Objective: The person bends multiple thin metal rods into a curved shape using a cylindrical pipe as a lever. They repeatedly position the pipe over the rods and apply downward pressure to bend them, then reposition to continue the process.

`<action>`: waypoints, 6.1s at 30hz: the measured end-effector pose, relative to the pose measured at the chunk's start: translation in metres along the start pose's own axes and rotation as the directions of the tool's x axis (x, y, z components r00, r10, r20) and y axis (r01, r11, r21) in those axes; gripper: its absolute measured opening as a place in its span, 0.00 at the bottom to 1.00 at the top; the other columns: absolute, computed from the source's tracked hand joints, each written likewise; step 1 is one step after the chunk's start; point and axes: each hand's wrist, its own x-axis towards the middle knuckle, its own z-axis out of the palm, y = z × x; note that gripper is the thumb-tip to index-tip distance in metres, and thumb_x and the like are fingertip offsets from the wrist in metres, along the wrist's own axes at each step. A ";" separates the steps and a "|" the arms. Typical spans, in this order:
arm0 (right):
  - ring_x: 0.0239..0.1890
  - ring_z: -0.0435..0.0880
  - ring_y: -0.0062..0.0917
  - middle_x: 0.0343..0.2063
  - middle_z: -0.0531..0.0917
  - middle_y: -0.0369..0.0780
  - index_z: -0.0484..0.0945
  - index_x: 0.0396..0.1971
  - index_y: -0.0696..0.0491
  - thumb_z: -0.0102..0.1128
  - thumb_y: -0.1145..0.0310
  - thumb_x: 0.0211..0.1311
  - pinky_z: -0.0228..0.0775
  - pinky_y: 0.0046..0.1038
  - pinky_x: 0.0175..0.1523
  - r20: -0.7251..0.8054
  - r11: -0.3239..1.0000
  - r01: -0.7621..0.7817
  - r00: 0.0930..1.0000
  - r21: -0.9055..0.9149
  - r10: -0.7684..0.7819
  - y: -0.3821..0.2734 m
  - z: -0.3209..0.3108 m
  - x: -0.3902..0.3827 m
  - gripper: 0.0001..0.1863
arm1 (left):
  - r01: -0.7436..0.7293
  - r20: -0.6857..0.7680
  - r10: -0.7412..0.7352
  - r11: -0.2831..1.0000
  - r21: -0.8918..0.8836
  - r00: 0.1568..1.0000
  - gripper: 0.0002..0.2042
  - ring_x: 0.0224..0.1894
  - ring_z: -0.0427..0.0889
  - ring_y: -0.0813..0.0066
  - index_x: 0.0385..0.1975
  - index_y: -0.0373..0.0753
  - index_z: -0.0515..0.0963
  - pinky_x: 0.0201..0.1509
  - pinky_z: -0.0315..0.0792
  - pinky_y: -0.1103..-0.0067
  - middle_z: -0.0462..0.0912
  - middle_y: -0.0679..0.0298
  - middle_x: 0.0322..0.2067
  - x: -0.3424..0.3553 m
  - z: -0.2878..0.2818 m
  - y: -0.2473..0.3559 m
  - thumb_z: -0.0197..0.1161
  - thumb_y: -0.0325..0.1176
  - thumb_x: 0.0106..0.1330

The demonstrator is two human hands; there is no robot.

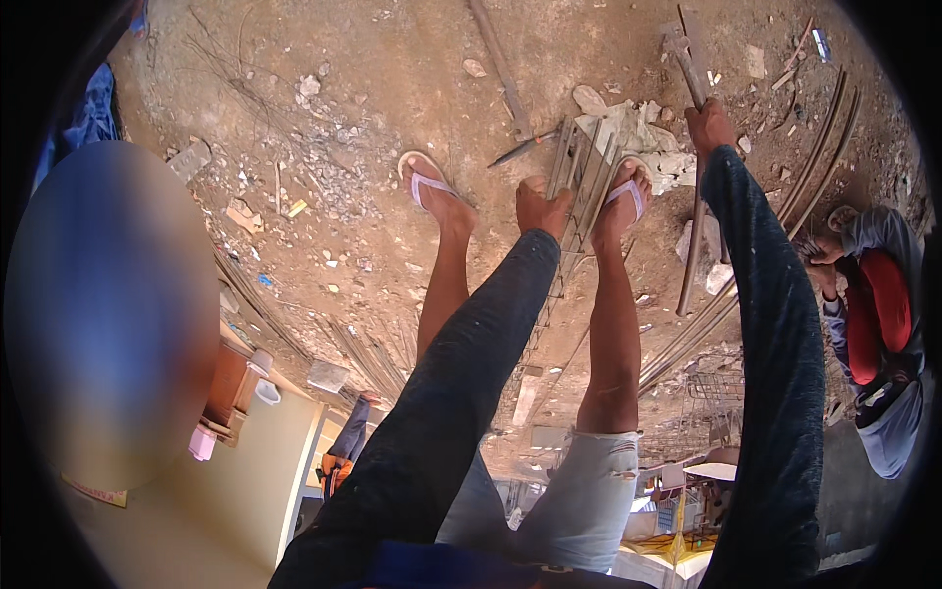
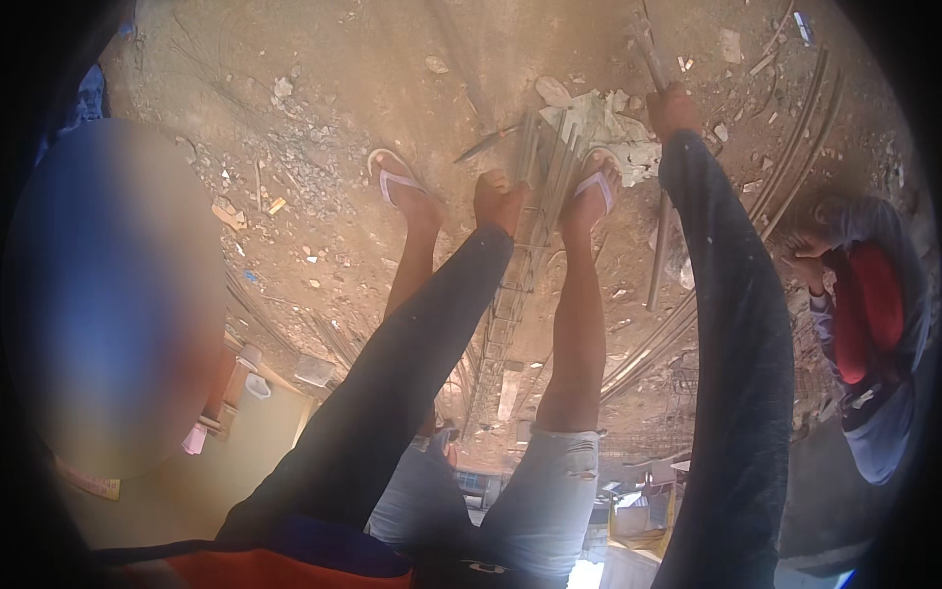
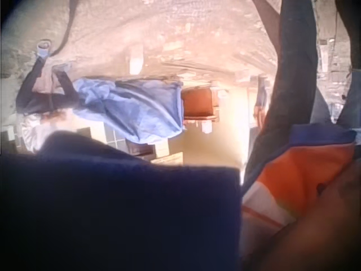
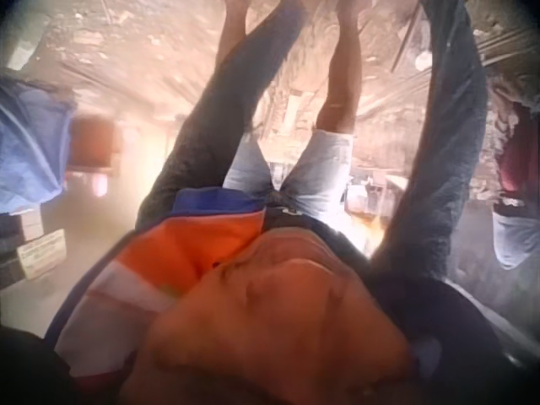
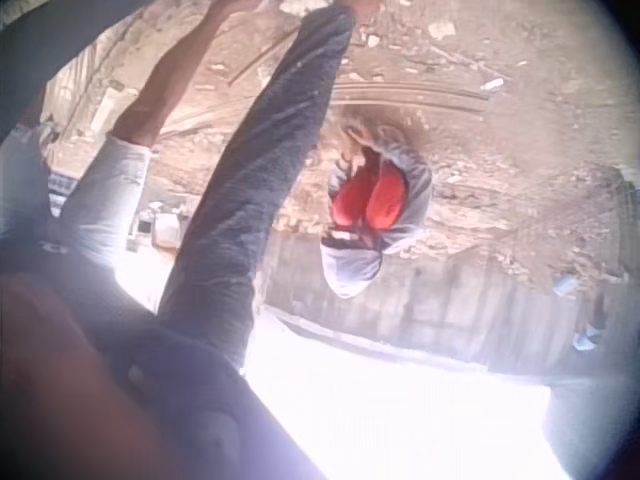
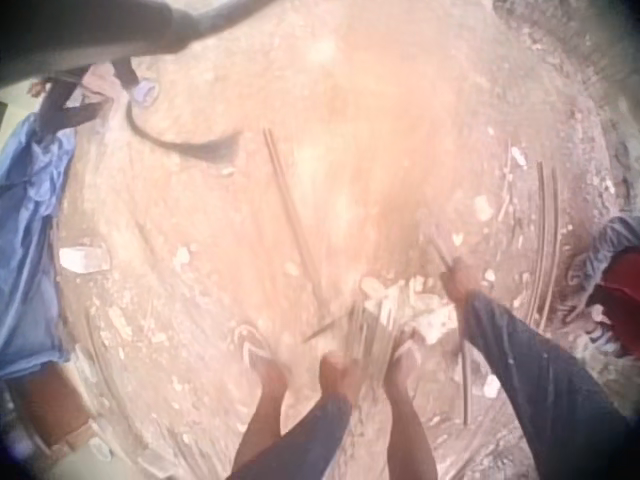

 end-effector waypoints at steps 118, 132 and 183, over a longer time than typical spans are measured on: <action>0.29 0.74 0.33 0.23 0.75 0.51 0.70 0.32 0.63 0.46 0.56 0.79 0.66 0.38 0.37 0.361 0.505 -0.416 0.909 0.756 0.207 -0.235 0.142 -0.315 0.23 | -0.567 0.407 0.426 0.748 0.344 0.808 0.10 0.42 0.81 0.38 0.43 0.29 0.73 0.48 0.74 0.58 0.82 0.38 0.36 0.055 -0.148 0.030 0.49 0.29 0.73; 0.42 0.78 0.64 0.33 0.80 0.65 0.76 0.32 0.67 0.42 0.44 0.77 0.67 0.53 0.47 0.270 0.647 -0.267 0.958 0.714 0.097 -0.157 0.189 -0.195 0.35 | -0.503 0.290 0.417 0.779 0.374 0.861 0.11 0.43 0.82 0.38 0.46 0.31 0.73 0.48 0.75 0.56 0.83 0.40 0.38 0.117 -0.050 0.048 0.56 0.28 0.66; 0.27 0.75 0.20 0.23 0.75 0.37 0.80 0.37 0.59 0.47 0.53 0.78 0.68 0.26 0.34 0.424 0.523 -0.212 0.845 0.826 -0.327 -0.204 -0.162 -0.347 0.23 | -0.921 0.547 0.769 0.391 0.009 0.331 0.14 0.52 0.75 0.55 0.34 0.37 0.76 0.59 0.70 0.62 0.78 0.60 0.38 -0.043 -0.213 0.213 0.72 0.26 0.49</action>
